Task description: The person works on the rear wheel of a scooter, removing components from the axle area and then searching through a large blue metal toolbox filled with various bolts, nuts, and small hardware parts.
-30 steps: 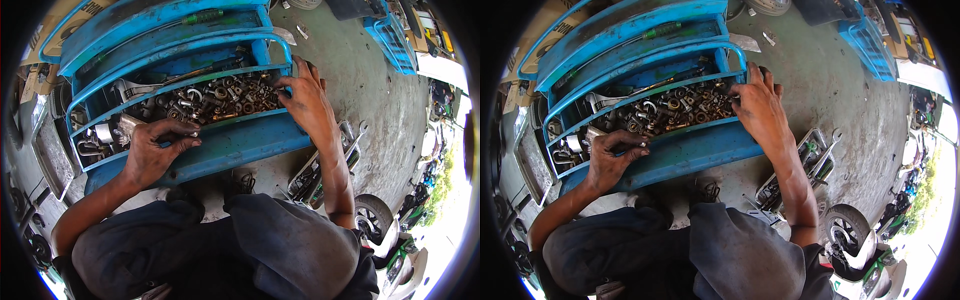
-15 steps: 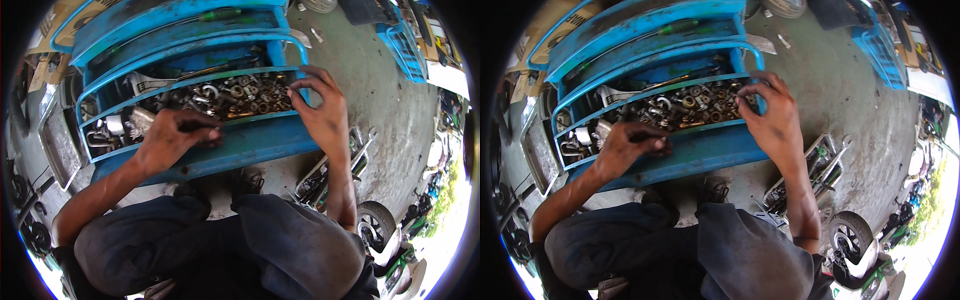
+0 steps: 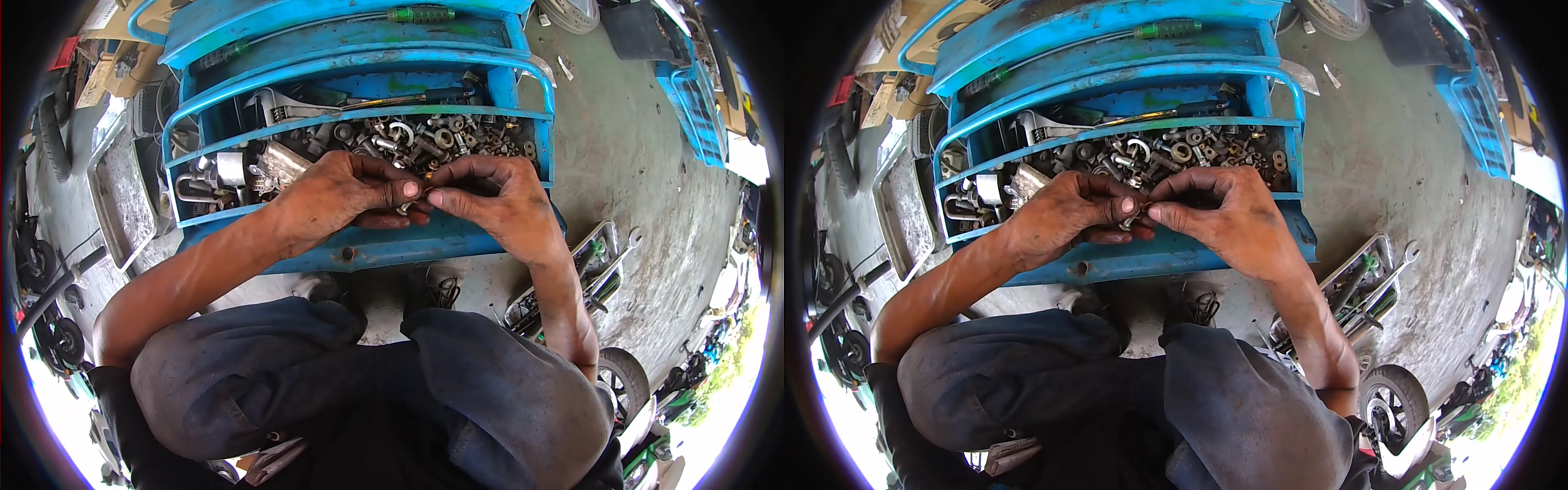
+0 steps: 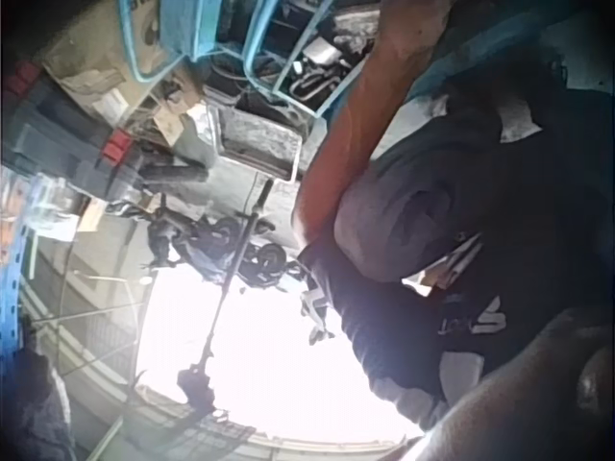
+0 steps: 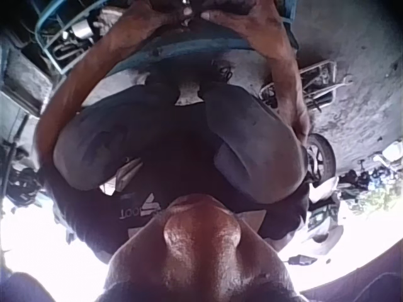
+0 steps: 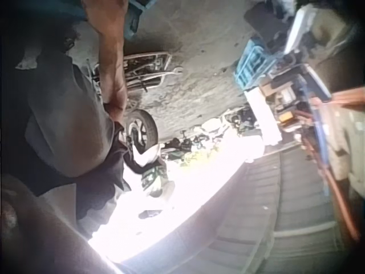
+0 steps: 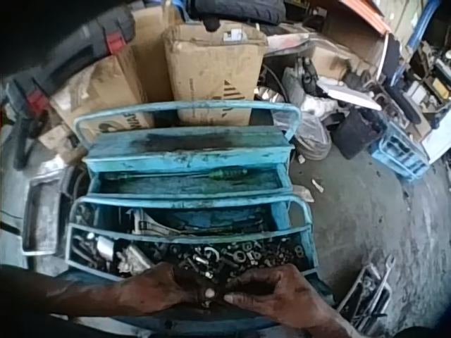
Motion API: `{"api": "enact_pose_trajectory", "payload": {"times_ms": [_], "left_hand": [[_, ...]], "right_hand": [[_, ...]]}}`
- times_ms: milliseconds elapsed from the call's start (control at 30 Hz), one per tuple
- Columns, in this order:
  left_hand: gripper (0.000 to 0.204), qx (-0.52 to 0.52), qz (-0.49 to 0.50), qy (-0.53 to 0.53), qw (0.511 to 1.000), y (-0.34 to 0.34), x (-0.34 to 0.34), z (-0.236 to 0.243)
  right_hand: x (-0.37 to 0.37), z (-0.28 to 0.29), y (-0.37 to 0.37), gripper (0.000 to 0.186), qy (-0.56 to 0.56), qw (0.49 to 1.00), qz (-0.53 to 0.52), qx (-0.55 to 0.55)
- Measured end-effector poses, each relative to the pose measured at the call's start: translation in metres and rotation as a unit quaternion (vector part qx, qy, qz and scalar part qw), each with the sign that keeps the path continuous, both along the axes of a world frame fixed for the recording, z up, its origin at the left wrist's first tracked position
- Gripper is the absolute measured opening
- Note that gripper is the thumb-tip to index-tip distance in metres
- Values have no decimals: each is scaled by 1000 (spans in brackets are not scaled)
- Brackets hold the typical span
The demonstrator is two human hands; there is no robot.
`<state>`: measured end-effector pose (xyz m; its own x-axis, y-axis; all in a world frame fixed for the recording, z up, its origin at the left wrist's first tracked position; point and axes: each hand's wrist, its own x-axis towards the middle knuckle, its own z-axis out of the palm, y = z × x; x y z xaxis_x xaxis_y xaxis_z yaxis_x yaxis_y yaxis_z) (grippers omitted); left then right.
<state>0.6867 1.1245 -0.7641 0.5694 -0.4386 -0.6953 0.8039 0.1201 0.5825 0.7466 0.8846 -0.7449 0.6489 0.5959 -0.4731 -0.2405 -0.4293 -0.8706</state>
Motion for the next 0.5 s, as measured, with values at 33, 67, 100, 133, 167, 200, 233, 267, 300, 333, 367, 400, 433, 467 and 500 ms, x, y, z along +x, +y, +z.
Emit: {"api": "enact_pose_trajectory", "payload": {"times_ms": [33, 67, 100, 133, 167, 200, 233, 267, 300, 333, 367, 400, 433, 467, 500], "left_hand": [[45, -1, 0, -1, 1000, 0, -1, -1], [44, -4, 1, -15, 1000, 0, -1, -2], [42, -7, 1, -30, 1000, 0, -2, -3], [42, -7, 0, -31, 999, 0, -2, -3], [41, -6, 0, -28, 1000, 0, -2, -3], [40, -4, 2, -25, 1000, 0, -2, -3], [40, -6, 0, -26, 1000, 0, -2, -2], [41, 2, 10, -18, 1000, 1, -2, 0], [42, 7, 19, -11, 1000, 1, -1, 0], [42, 3, 16, -13, 1000, 1, 0, 2], [46, 4, 34, -11, 999, 1, 0, 4], [51, 2, 50, -11, 999, 0, 0, 5], [52, 0, 50, -7, 999, 0, 0, 4], [52, -6, 45, -10, 999, 0, 0, 3], [51, -2, 42, -11, 999, 2, -1, 3]], "right_hand": [[0, 0, 0, 26, 4, 1000, -6, 6], [0, 0, 0, 26, 8, 1000, -13, 11], [0, -1, -1, 26, 7, 1000, -14, 10], [-1, -1, -1, 26, -8, 1000, 1, 15], [-1, -1, -1, 26, -24, 999, 16, 18], [-3, -1, 0, 26, -25, 999, 14, 16], [-5, -1, 1, 25, -50, 998, 8, 37], [-8, -1, 2, 24, -75, 996, 3, 57], [-11, -2, 4, 24, -77, 996, 0, 53], [-14, -3, 6, 23, -94, 993, -10, 66], [-16, -4, 8, 22, -110, 991, -21, 79], [-17, -3, 8, 22, -114, 990, -24, 73], [-17, -1, 9, 21, -137, 988, -9, 76], [-18, -1, 9, 20, -159, 984, 5, 79], [-18, -8, 9, 20, -180, 978, 15, 105]]}}
